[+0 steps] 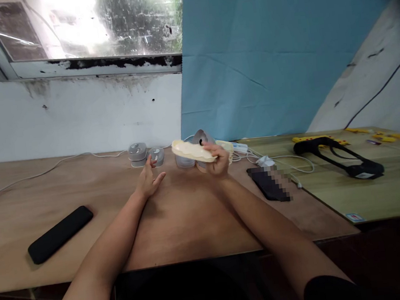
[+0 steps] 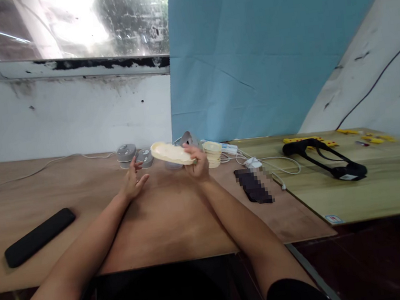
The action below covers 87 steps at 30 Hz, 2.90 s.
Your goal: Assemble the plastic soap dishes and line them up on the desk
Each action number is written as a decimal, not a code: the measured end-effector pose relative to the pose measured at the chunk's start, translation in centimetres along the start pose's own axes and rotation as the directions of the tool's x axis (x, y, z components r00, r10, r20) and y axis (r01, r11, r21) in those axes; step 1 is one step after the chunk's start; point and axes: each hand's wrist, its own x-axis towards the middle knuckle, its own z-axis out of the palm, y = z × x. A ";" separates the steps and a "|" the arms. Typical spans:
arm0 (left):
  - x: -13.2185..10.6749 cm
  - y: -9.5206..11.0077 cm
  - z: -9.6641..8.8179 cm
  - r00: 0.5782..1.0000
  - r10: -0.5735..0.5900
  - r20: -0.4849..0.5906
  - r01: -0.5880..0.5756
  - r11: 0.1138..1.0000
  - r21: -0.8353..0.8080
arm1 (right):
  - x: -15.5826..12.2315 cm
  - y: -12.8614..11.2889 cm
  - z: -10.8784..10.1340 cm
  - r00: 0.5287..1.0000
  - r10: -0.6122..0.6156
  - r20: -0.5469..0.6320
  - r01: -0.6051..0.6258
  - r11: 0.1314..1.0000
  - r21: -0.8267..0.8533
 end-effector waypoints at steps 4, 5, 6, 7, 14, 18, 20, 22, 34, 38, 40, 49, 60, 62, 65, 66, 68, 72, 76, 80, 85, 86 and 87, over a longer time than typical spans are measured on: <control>-0.3 1.0 -0.7 0.997 0.077 -0.027 -0.076 0.996 0.037 | -3.3 -2.8 2.3 0.957 0.148 0.251 -0.139 0.989 -0.053; -0.5 1.2 -0.8 0.998 0.068 -0.013 -0.067 0.996 0.057 | -3.9 -3.2 2.7 0.942 0.169 0.288 -0.155 0.985 -0.073; -0.6 1.4 -0.8 0.999 0.045 -0.002 -0.045 0.996 0.072 | -4.3 -3.6 3.0 0.930 0.187 0.316 -0.167 0.982 -0.091; -0.7 1.5 -0.8 1.000 0.015 0.003 -0.015 0.997 0.082 | -4.5 -3.7 3.2 0.920 0.197 0.339 -0.172 0.980 -0.104; -0.2 1.4 -0.6 0.988 -0.143 0.055 0.132 0.978 0.163 | -2.8 -2.5 1.8 0.967 -0.003 0.253 0.088 0.942 -0.324; 0.2 0.9 -0.4 0.952 -0.242 0.188 0.188 0.946 0.264 | -2.1 -1.1 0.9 0.991 0.040 0.128 0.040 0.824 -0.566; 0.3 0.7 -0.3 0.930 -0.269 0.252 0.188 0.934 0.305 | -1.9 -0.5 0.5 0.991 0.073 0.111 0.011 0.789 -0.614; 0.3 0.7 -0.3 0.918 -0.262 0.297 0.156 0.928 0.338 | -1.7 0.0 0.2 0.988 0.117 0.099 -0.028 0.773 -0.634; 0.0 0.3 -0.1 0.904 -0.243 0.351 0.114 0.930 0.349 | -1.3 1.0 -0.1 0.983 0.159 0.095 -0.068 0.785 -0.616; 0.0 0.1 0.0 0.907 -0.235 0.349 0.110 0.933 0.343 | -1.1 0.9 -0.3 0.980 0.148 0.133 -0.026 0.757 -0.653; 0.0 0.1 0.0 0.907 -0.235 0.349 0.111 0.934 0.341 | -1.0 0.8 -0.3 0.976 0.158 0.150 -0.022 0.756 -0.654; 0.0 -0.1 0.0 0.907 -0.227 0.356 0.104 0.937 0.333 | -0.9 0.9 -0.5 0.985 0.136 0.105 -0.045 0.792 -0.609; 0.0 -0.2 0.2 0.982 0.062 -0.177 -0.074 0.995 -0.062 | -2.4 -1.4 0.6 0.946 -0.077 0.314 0.114 0.989 -0.099; -0.2 0.4 -0.2 0.958 0.184 -0.220 -0.197 0.980 -0.038 | -2.9 -2.4 1.2 0.913 -0.031 0.408 0.043 0.999 -0.020; -0.6 1.0 -0.8 0.958 0.223 -0.180 -0.222 0.975 0.023 | -3.6 -3.4 2.1 0.867 0.163 0.470 -0.183 0.983 -0.003; -0.6 1.2 -0.9 0.968 0.192 -0.164 -0.187 0.981 0.040 | -3.8 -3.5 2.4 0.852 0.228 0.472 -0.259 0.966 0.002; -0.7 1.3 -1.0 0.982 0.124 -0.145 -0.117 0.991 0.058 | -4.0 -3.4 2.8 0.822 0.308 0.479 -0.368 0.929 0.035; -0.6 1.3 -0.9 0.989 0.121 -0.081 -0.117 0.992 0.054 | -4.1 -2.8 3.4 0.785 0.369 0.498 -0.474 0.875 0.101; -0.5 1.8 -0.9 0.995 0.072 -0.071 -0.065 0.993 0.097 | -4.1 -2.6 3.4 0.732 0.442 0.519 -0.571 0.813 0.113; -0.4 2.3 -1.1 0.999 -0.019 -0.047 0.024 0.994 0.106 | -4.1 -2.3 3.3 0.658 0.555 0.509 -0.678 0.731 0.078; -0.1 2.1 -1.5 0.993 -0.094 0.077 0.086 0.991 0.104 | -4.3 -1.8 3.8 0.630 0.610 0.481 -0.708 0.706 0.032; -0.1 2.1 -1.5 0.991 -0.096 0.098 0.086 0.991 0.106 | -4.4 -1.7 3.8 0.624 0.614 0.483 -0.713 0.701 0.030; 0.0 2.1 -1.5 0.989 -0.100 0.111 0.088 0.990 0.112 | -4.4 -1.8 3.9 0.618 0.616 0.489 -0.719 0.695 0.033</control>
